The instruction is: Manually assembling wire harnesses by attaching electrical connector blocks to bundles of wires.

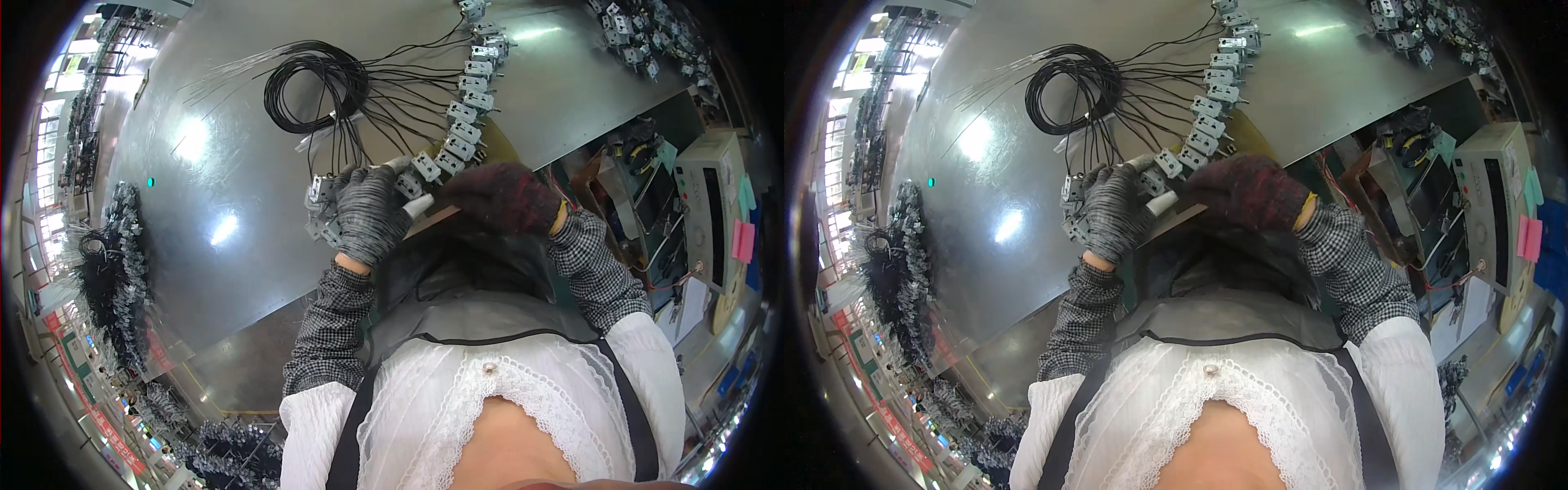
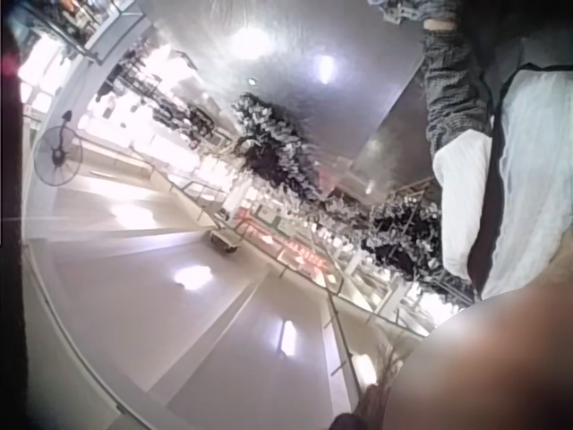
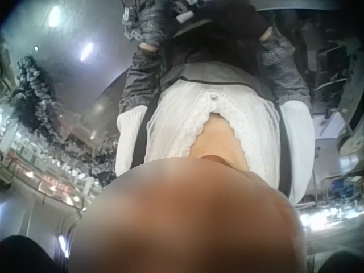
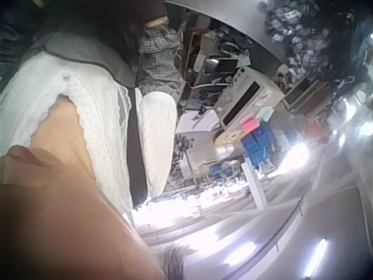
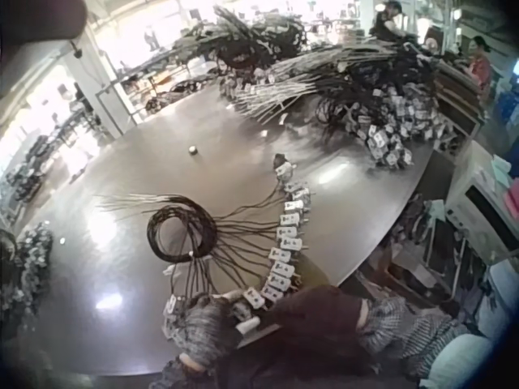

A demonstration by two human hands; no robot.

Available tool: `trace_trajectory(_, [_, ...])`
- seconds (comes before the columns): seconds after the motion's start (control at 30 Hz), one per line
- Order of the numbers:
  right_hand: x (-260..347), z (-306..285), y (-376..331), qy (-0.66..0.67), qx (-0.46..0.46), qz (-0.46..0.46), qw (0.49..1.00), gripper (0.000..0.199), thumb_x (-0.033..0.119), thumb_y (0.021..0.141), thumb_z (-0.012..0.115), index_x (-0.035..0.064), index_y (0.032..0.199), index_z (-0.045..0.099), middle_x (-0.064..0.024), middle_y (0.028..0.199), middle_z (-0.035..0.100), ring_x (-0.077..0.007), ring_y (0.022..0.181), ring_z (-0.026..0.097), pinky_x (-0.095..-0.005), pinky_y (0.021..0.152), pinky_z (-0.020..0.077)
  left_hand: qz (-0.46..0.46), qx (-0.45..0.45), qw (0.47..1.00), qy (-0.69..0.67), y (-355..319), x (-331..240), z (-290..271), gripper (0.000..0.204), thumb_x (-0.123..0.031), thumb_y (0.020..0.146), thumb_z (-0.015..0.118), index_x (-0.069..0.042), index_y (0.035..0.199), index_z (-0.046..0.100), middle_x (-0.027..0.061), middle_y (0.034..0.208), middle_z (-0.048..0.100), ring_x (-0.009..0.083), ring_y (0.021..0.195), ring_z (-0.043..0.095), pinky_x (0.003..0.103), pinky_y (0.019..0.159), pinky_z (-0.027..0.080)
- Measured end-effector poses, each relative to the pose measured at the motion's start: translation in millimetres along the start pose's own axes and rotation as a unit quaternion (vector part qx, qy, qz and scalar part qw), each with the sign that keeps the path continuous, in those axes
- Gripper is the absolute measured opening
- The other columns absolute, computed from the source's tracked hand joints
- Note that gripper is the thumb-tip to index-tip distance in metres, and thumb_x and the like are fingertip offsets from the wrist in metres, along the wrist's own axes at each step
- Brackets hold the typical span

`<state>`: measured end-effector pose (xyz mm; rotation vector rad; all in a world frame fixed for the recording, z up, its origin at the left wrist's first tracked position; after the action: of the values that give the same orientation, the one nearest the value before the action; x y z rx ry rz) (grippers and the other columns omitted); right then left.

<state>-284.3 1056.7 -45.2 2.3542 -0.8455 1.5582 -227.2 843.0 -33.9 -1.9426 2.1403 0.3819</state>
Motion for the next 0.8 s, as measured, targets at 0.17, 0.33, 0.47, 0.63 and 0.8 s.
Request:
trace_trajectory(0.17, [4, -18, -3, -0.171, -0.154, 0.016, 0.973, 0.027, 0.014, 0.101, 0.069, 0.0126, 0.128, 0.073, -0.0179, 0.113, 0.077, -0.0366, 0.101, 0.076, -0.0452, 0.089, 0.0617, 0.019, 0.0, 0.993, -0.112, 10, 9, 2, 0.047, -0.03, 0.084, 0.087, -0.012, 0.126, 0.075, 0.0089, 0.087, 0.074, 0.0307, 0.093, 0.069, 0.044, 0.097, 0.048])
trace_trajectory(0.33, [-7, -25, -2, -0.18, -0.198, 0.044, 0.963, 0.027, 0.014, 0.101, 0.068, 0.0121, 0.128, 0.072, -0.0177, 0.111, 0.077, -0.0377, 0.099, 0.075, -0.0458, 0.087, 0.0619, 0.028, 0.059, 0.996, -0.068, 25, -3, -4, 0.046, -0.035, 0.086, 0.085, -0.012, 0.125, 0.075, 0.0086, 0.09, 0.076, 0.0318, 0.095, 0.07, 0.046, 0.098, 0.048])
trace_trajectory(0.47, [12, -23, -6, -0.129, -0.182, -0.019, 0.974, 0.025, 0.015, 0.102, 0.069, 0.012, 0.127, 0.072, -0.0158, 0.11, 0.078, -0.0369, 0.098, 0.076, -0.0454, 0.085, 0.0621, 0.034, 0.037, 0.998, -0.023, 29, -15, 1, 0.049, -0.042, 0.084, 0.085, -0.011, 0.121, 0.076, 0.0085, 0.09, 0.076, 0.0328, 0.097, 0.07, 0.048, 0.098, 0.048])
trace_trajectory(0.63, [26, -17, 1, -0.216, -0.181, -0.083, 0.956, 0.024, 0.018, 0.098, 0.069, 0.0122, 0.121, 0.073, -0.0151, 0.103, 0.077, -0.0354, 0.096, 0.076, -0.0454, 0.082, 0.0616, -0.007, 0.052, 0.999, 0.012, 31, -27, 7, 0.05, -0.037, 0.077, 0.088, -0.01, 0.118, 0.076, 0.0095, 0.095, 0.076, 0.034, 0.102, 0.068, 0.049, 0.101, 0.047])
trace_trajectory(0.8, [39, -18, 8, -0.306, -0.159, -0.066, 0.937, 0.021, 0.019, 0.094, 0.067, 0.0132, 0.114, 0.074, -0.0135, 0.094, 0.075, -0.0345, 0.09, 0.075, -0.0469, 0.077, 0.0609, -0.043, 0.086, 0.995, 0.042, 35, -29, 8, 0.053, -0.031, 0.071, 0.089, -0.008, 0.118, 0.075, 0.011, 0.101, 0.076, 0.0349, 0.107, 0.066, 0.05, 0.105, 0.047])
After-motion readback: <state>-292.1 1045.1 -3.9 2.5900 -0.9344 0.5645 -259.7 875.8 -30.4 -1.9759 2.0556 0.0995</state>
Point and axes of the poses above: each hand's wrist, its own y-axis towards the middle knuckle, its own z-axis out of the palm, x = y × z, the point moved 4 cm from there along y, towards the middle knuckle
